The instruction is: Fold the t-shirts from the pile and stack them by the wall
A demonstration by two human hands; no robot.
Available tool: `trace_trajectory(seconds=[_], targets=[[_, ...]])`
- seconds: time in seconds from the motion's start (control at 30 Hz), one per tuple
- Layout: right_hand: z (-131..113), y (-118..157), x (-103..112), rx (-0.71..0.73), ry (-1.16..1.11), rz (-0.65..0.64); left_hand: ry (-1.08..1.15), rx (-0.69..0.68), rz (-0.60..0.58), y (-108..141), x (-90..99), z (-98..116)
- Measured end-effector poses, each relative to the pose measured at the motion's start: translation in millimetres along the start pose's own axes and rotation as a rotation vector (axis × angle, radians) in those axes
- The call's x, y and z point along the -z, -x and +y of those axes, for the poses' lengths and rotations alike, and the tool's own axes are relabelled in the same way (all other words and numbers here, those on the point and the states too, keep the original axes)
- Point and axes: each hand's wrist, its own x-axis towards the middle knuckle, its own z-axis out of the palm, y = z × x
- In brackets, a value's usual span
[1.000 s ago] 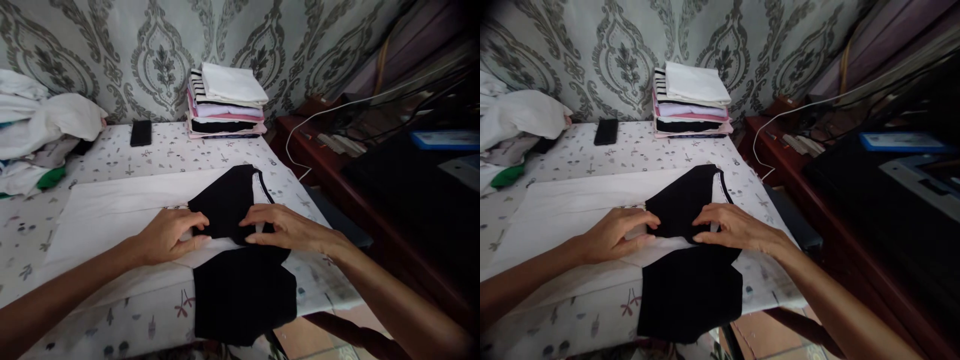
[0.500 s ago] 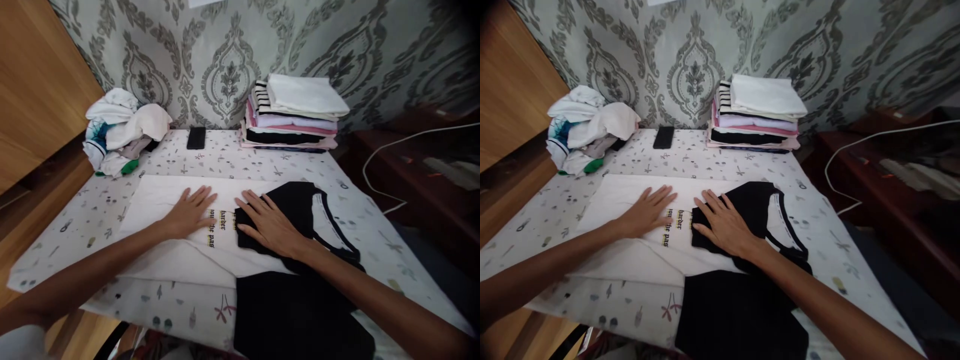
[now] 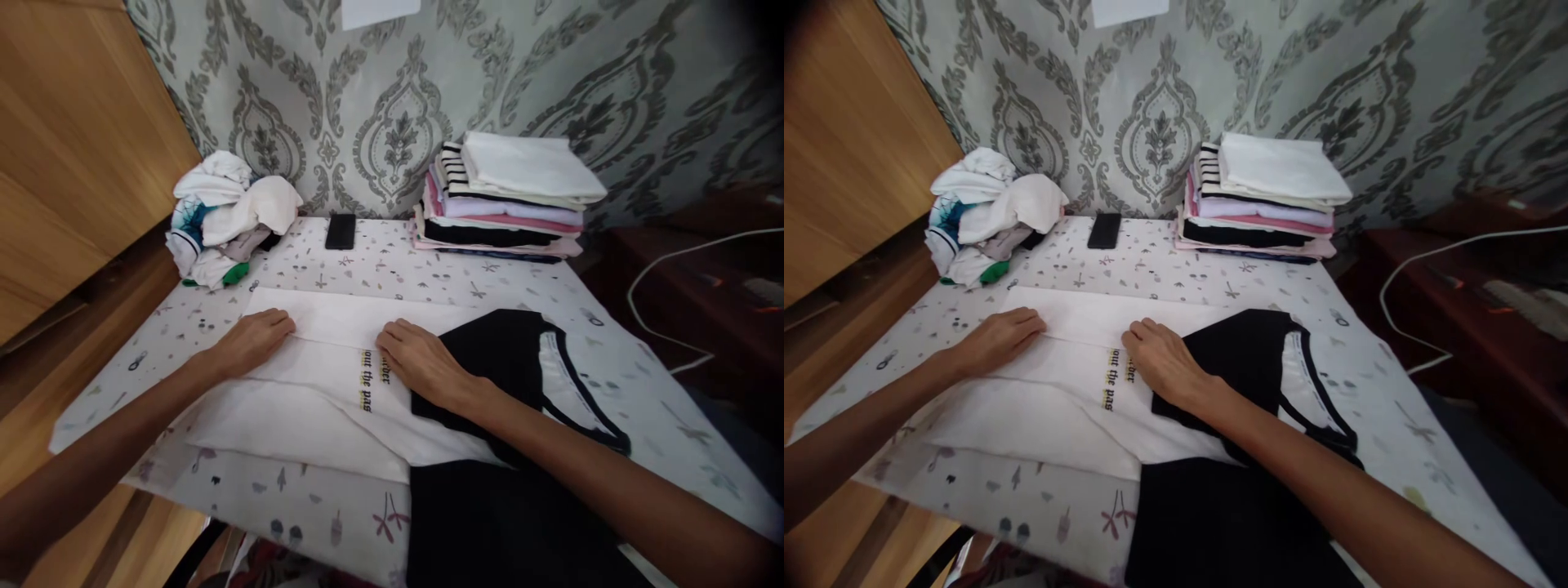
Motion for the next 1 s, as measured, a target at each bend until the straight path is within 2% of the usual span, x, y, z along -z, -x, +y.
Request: trace_trajectory(seconds=[0.1,0.17,0.23,0.3,0.33,0.47,0.53,0.63,0.73,0.87,0.93,1.0], targets=[[0.7,-4.6,7.1,-0.005,-0.048,-0.007,0.177,-0.019,-0.071,0.2,12.5,-5.0],[1.2,-8.1,13.3,-0.031,-0.127,-0.032,0.307,0.027,-0.081,-4.2,18.2,-11.0],[0.2,-17.0,15.1,-0.077,-0.209,-0.012,0.370,0.103,0.026,-14.0,15.6,-17.4],[-1.7,-30.6,8.8,-0.106,-0.243,0.054,0.367,0.162,0.153,-27.2,3.3,-22.5],[-2.5,-37.6,2.7,-0.108,-0.230,0.069,0.348,0.175,0.167,-33.5,-5.3,-24.8],[-2.0,-52.3,-25.0,-0.095,-0.081,-0.078,0.177,0.181,-0.023,-44.1,-34.0,-39.5],[-0.4,-50.4,-31.7,-0.079,-0.033,-0.132,0.093,0.220,-0.068,-40.2,-36.2,-51.4],[1.5,-45.6,-33.1,-0.065,-0.003,-0.149,0.031,0.316,-0.075,-31.6,-29.0,-61.4],[2.4,-46.3,-34.4,-0.060,-0.008,-0.137,0.000,0.324,-0.019,-27.3,-23.8,-48.2],[4.5,-45.6,-31.8,-0.050,-0.093,-0.111,0.051,0.194,-0.105,-22.7,-19.1,-18.7],[6.9,-32.8,-18.1,-0.059,-0.157,-0.071,0.017,0.237,-0.082,-16.6,-11.4,-13.3],[8.2,-6.9,7.0,-0.099,-0.221,0.004,-0.005,0.284,0.005,-8.6,-2.5,-12.6]])
